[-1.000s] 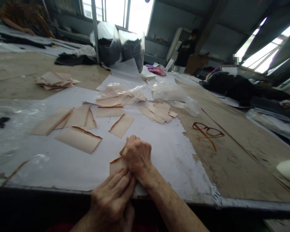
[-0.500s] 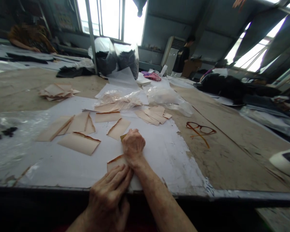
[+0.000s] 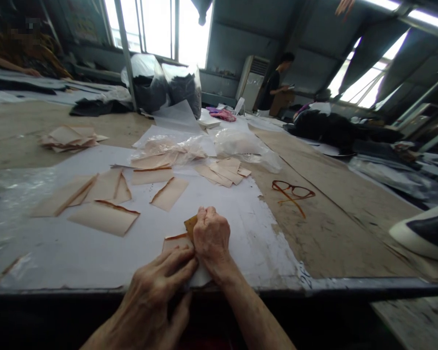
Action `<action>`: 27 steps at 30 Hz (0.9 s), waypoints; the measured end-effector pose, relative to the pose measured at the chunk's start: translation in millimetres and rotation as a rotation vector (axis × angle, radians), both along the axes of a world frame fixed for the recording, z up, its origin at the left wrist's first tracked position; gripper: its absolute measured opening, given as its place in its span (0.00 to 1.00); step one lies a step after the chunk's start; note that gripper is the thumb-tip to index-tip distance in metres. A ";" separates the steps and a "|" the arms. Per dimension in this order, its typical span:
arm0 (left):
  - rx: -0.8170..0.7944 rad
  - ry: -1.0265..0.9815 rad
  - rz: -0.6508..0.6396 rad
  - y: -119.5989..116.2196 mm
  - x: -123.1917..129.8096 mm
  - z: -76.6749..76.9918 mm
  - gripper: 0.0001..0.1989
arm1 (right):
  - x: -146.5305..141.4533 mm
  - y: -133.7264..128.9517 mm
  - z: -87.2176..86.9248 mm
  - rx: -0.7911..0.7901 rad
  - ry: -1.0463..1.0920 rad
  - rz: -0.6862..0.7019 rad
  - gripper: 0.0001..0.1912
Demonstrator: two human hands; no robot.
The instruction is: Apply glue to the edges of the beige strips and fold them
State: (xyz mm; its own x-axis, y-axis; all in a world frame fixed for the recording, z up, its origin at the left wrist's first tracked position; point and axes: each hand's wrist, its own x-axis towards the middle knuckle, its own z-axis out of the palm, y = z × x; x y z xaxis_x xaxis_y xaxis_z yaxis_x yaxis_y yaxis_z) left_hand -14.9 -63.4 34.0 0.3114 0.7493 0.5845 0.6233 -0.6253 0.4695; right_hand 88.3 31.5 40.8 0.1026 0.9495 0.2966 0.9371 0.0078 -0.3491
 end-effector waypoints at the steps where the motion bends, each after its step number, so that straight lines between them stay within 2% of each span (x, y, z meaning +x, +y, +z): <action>1: 0.030 -0.023 0.010 -0.7 0.4 -1.6 0.17 | -0.1 1.1 -1.2 -0.011 -0.018 -0.015 0.15; 3: 0.135 -0.018 0.067 -3.3 2.2 -8.1 0.16 | -1.4 1.8 -2.1 -0.025 -0.047 -0.030 0.15; 6: 0.273 0.102 0.175 -8.0 7.5 -20.7 0.18 | -2.7 1.3 -1.5 -0.023 -0.045 -0.030 0.15; 9: 0.301 0.163 0.246 -10.7 12.5 -29.4 0.19 | 0.5 -0.3 0.1 0.008 0.012 -0.011 0.15; 13: 0.330 0.184 0.255 -9.4 13.2 -36.3 0.18 | 6.7 -9.1 4.4 0.123 0.088 0.045 0.18; 15: 0.355 0.170 0.240 -7.8 12.8 -40.2 0.17 | 5.9 -14.5 5.5 0.166 0.022 0.108 0.18; 18: 0.362 0.103 0.227 -5.8 14.2 -45.6 0.16 | -1.3 -17.6 3.5 0.115 -0.143 0.157 0.16; 21: 0.358 0.018 0.242 -4.7 17.8 -48.3 0.15 | -10.2 -13.0 -1.2 0.054 -0.265 0.104 0.15; 27: 0.389 -0.070 0.268 -2.6 23.4 -45.7 0.17 | -19.6 -1.8 -5.4 0.054 -0.388 0.057 0.14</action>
